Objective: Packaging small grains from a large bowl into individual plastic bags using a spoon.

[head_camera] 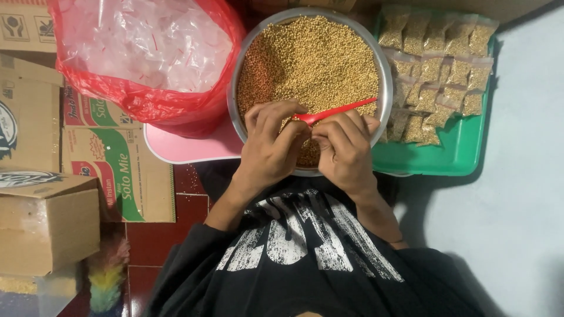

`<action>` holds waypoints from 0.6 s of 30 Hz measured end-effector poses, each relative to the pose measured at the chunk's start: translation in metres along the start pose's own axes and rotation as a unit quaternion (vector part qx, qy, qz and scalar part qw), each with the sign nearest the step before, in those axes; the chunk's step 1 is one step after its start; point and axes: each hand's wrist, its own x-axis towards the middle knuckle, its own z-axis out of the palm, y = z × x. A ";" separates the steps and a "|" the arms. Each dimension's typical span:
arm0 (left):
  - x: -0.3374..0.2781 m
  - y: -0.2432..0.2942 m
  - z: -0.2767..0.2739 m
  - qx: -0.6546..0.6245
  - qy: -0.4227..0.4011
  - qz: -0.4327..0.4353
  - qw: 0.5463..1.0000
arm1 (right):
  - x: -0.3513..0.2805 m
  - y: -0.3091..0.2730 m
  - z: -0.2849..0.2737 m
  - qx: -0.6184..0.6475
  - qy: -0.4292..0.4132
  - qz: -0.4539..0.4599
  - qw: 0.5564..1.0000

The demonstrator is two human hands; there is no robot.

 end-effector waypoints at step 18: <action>0.006 0.024 -0.006 0.017 0.047 0.005 0.999 | -0.019 0.001 -0.023 0.094 -0.005 0.028 0.995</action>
